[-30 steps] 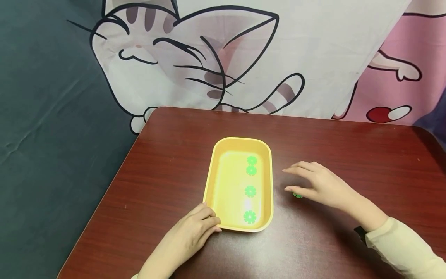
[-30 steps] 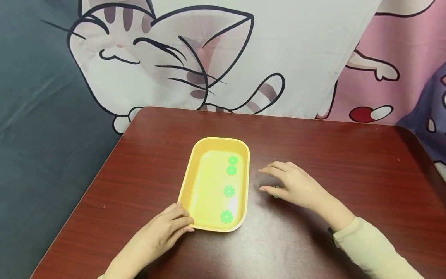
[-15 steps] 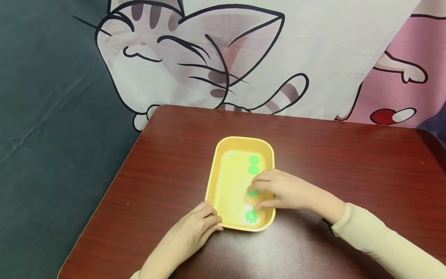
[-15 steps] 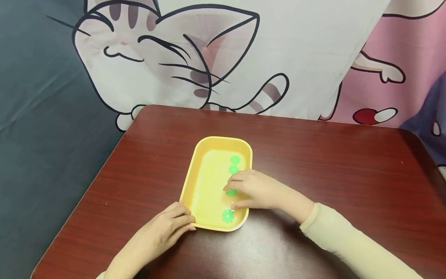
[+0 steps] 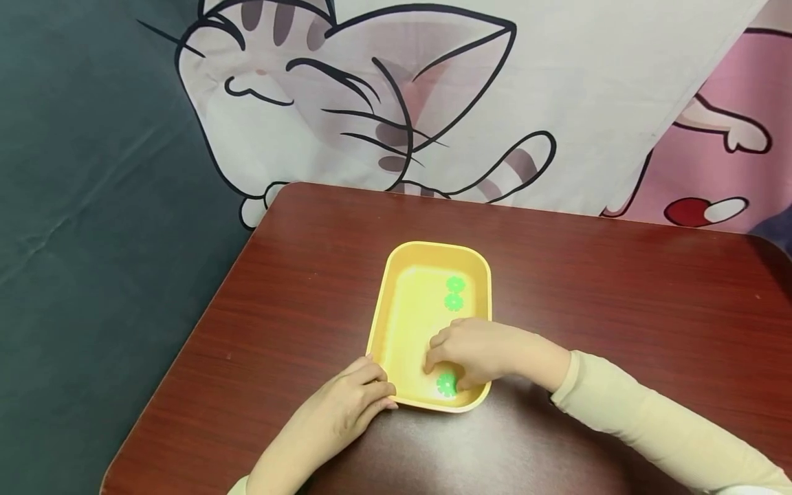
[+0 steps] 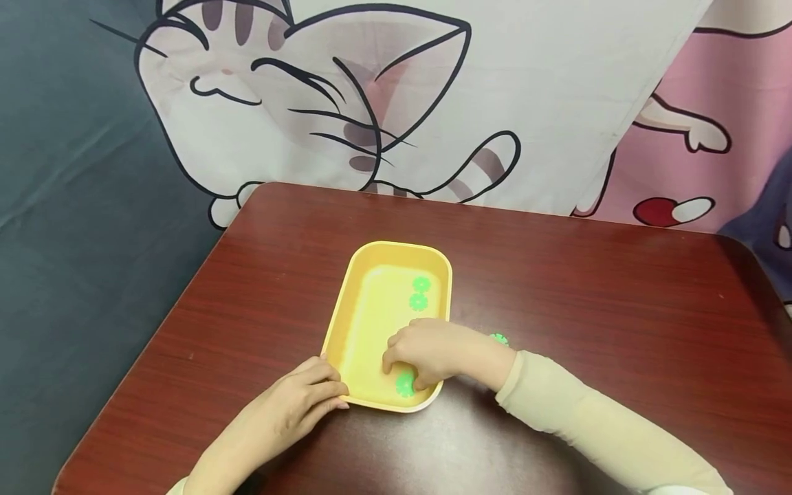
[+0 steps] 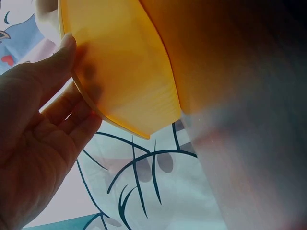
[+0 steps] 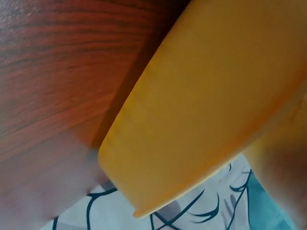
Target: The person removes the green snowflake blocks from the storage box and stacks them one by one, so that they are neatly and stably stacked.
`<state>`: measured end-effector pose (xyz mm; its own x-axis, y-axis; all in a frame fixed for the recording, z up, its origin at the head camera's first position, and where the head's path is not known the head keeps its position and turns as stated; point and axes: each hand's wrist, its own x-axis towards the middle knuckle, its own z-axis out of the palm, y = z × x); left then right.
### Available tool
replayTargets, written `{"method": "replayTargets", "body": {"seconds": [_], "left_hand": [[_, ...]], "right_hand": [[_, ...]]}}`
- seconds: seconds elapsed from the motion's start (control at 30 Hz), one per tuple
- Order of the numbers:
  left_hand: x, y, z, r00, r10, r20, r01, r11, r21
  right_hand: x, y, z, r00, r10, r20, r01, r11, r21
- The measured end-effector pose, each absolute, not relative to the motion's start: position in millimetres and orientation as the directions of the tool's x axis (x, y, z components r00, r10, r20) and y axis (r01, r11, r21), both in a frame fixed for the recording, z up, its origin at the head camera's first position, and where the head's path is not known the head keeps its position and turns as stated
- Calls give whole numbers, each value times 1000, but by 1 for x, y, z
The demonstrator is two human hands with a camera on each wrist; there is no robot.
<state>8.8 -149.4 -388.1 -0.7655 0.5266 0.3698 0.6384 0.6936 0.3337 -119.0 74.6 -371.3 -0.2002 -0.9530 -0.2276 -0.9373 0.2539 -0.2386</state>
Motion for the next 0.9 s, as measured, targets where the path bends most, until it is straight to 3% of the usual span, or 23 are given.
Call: {"method": "replayTargets", "body": {"seconds": [0.47,0.7,0.9], "left_hand": [[10,-150,-388,-769,518,374,634,693,344],[10,-150,-390,-764,520,382,638,696,330],[10,-149,-390,-755,527,390,647,696,311]], "right_hand": [[-109,65,-379,-169,-967,-189,-982,182,-56],[-107,63,-383,-176,-973,-147,-973,194,-122],[-106,58,-387,-201,-958,-203,-956,237,-173]]}}
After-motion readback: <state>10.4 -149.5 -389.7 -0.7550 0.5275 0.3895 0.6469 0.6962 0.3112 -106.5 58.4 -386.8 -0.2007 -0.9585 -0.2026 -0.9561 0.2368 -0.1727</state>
